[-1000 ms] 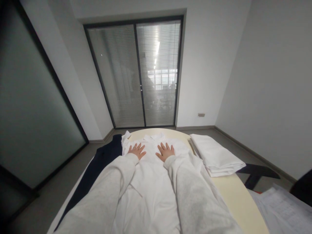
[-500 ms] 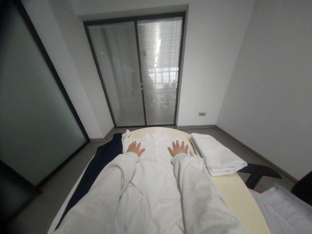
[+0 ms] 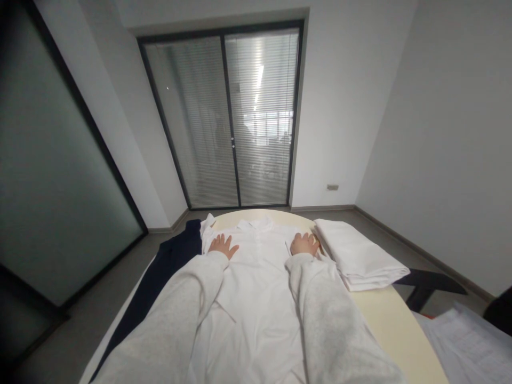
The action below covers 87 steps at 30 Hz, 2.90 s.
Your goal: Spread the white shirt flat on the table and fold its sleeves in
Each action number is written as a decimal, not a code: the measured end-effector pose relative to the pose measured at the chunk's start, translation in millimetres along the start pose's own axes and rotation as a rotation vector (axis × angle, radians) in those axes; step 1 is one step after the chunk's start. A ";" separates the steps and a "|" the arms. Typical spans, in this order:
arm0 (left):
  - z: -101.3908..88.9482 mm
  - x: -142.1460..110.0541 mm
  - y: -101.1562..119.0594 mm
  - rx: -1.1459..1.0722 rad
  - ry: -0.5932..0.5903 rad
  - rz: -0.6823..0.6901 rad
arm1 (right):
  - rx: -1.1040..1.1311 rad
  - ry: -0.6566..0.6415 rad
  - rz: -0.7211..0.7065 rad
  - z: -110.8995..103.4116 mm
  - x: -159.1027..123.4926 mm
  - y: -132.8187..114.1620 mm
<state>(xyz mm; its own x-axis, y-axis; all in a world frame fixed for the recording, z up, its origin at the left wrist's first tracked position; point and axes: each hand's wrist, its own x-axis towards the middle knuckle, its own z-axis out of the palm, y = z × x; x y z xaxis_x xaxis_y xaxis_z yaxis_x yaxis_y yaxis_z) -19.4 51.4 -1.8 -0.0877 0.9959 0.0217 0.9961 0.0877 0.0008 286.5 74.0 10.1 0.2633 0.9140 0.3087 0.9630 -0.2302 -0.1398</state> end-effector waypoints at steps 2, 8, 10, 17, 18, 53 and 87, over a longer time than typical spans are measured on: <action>-0.7 -0.3 0.3 0.000 -0.005 0.000 | 0.002 0.005 -0.015 -0.9 -1.0 -1.5; -4.7 -2.0 1.4 -0.013 -0.022 0.005 | -0.097 0.008 -0.188 -5.2 1.9 -0.3; -5.5 -2.9 1.7 -0.012 -0.023 0.006 | -0.091 -0.044 -0.259 -6.8 3.9 0.4; -4.2 -2.0 1.7 -0.015 -0.020 0.007 | -0.075 0.129 -0.326 -18.8 -3.7 -8.6; -3.8 -1.5 1.6 -0.016 -0.019 0.008 | -0.085 0.163 -0.274 -19.2 -5.3 -9.7; -16.7 -16.4 4.0 -0.045 -0.288 0.159 | -0.059 -0.598 -0.449 -15.5 -39.3 -51.2; -19.1 -21.9 -25.8 0.031 -0.147 0.048 | -0.083 -0.639 -0.477 -36.8 -69.3 -53.0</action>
<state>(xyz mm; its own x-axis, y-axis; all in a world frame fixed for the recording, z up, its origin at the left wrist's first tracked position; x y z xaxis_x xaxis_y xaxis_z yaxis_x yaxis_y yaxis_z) -43.2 26.8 16.8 -0.0416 0.9912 -0.1258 0.9989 0.0385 -0.0273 219.3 10.6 30.8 -0.2370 0.9289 -0.2845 0.9713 0.2322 -0.0509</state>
